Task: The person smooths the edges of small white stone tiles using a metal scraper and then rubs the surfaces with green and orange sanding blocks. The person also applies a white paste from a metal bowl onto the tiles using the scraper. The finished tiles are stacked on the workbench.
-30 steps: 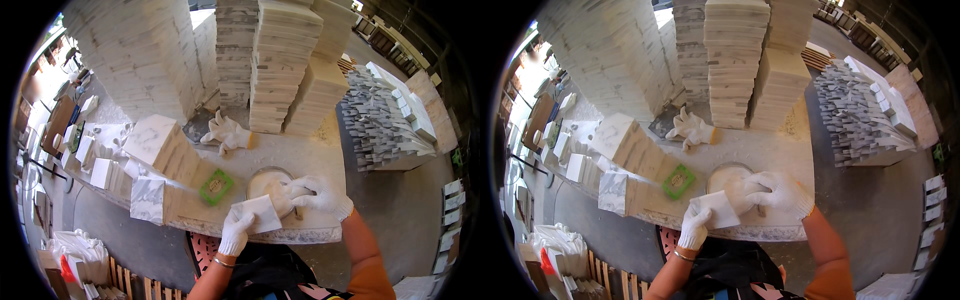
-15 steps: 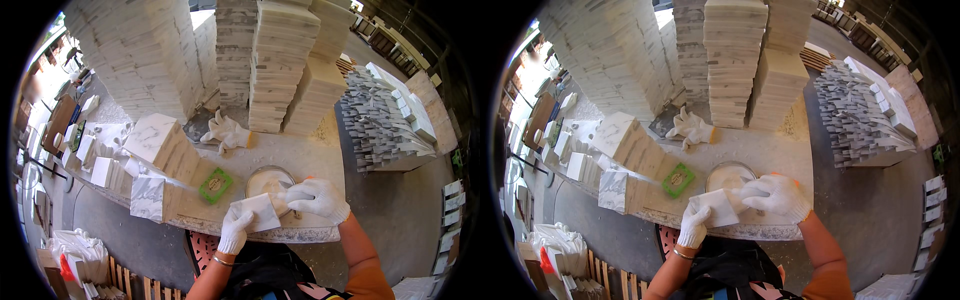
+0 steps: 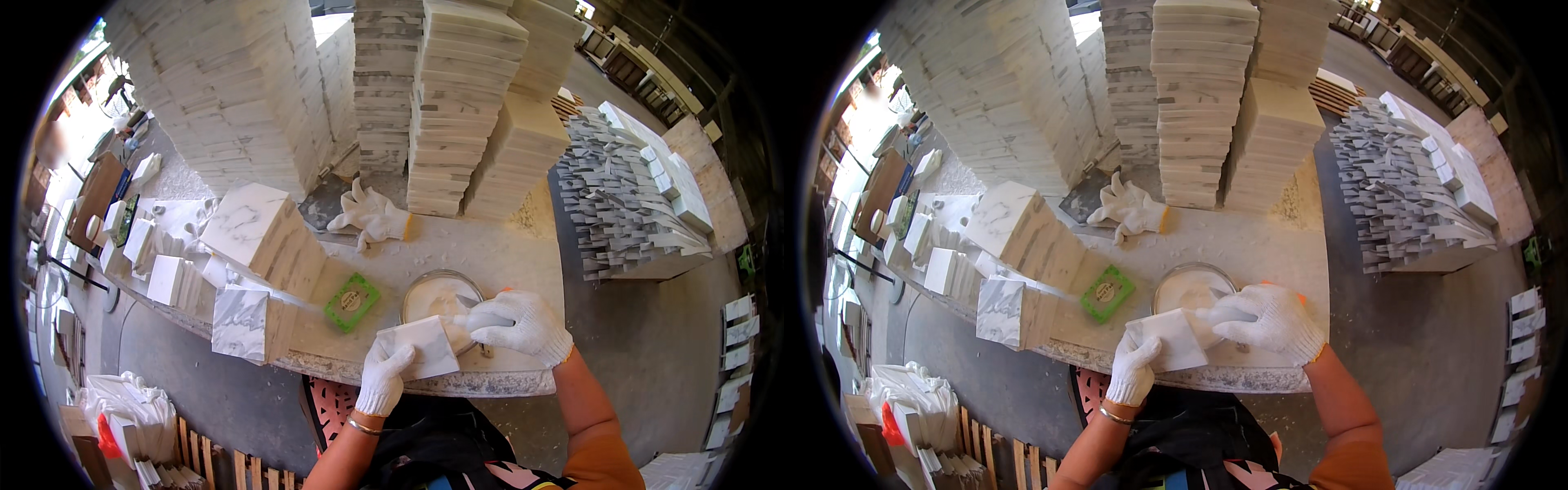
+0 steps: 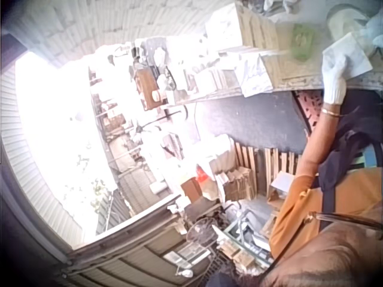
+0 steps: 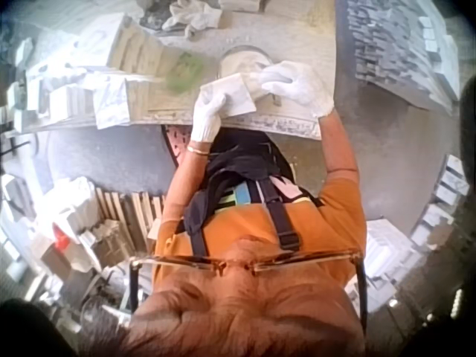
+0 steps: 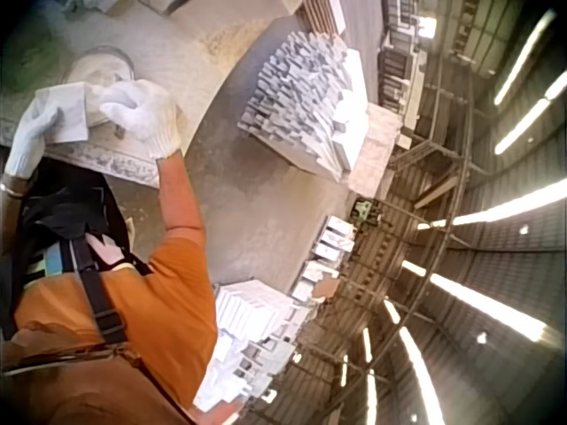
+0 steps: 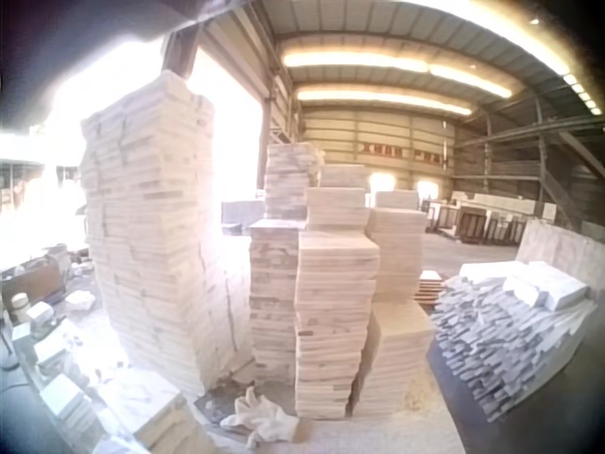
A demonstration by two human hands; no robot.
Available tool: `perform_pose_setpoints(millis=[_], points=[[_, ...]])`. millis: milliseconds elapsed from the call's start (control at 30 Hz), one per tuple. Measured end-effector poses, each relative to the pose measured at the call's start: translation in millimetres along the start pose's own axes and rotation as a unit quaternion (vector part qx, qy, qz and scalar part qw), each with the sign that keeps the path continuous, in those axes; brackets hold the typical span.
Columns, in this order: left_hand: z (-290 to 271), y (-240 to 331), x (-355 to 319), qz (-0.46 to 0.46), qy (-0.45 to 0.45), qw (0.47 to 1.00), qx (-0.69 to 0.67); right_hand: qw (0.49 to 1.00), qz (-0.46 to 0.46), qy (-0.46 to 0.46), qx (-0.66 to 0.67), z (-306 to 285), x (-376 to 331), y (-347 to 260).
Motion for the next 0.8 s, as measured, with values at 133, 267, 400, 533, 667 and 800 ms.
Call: perform_pose_setpoints(millis=[133, 267, 400, 533, 667, 800], points=[[-0.8, -0.2, -0.3, -0.004, 0.003, 1.000, -0.001, 1.000, 0.011, 0.001, -0.001, 0.5, 0.2, 1.2], [-0.7, -0.6, 0.3, -0.003, -0.001, 1.000, -0.005, 1.000, 0.000, -0.001, -0.003, 0.6, -0.4, 1.8], [-0.9, -0.7, 0.6, -0.002, -0.002, 1.000, -0.002, 1.000, 0.013, -0.008, 0.007, 0.0, -0.9, 3.2], [-1.0, -0.3, 0.4, -0.002, -0.004, 1.000, 0.002, 0.999, 0.033, -0.014, 0.013, -0.2, -0.7, 3.7], [-0.1, 0.8, 0.2, -0.002, -0.001, 1.000, 0.005, 1.000, 0.018, 0.005, 0.011, -0.8, 0.4, 1.4], [0.4, 0.7, 0.2, -0.003, -0.001, 1.000, 0.004, 1.000, 0.016, 0.005, 0.001, 0.0, -0.8, 4.0]])
Point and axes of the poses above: each hand's wrist, its own x-axis towards the middle knuckle, its own z-axis out of the palm, y = z × x, the point moved 5 cm from there along x, towards the middle knuckle, and after that the axes turned 6 degrees about -z, right-handed, at the moved point
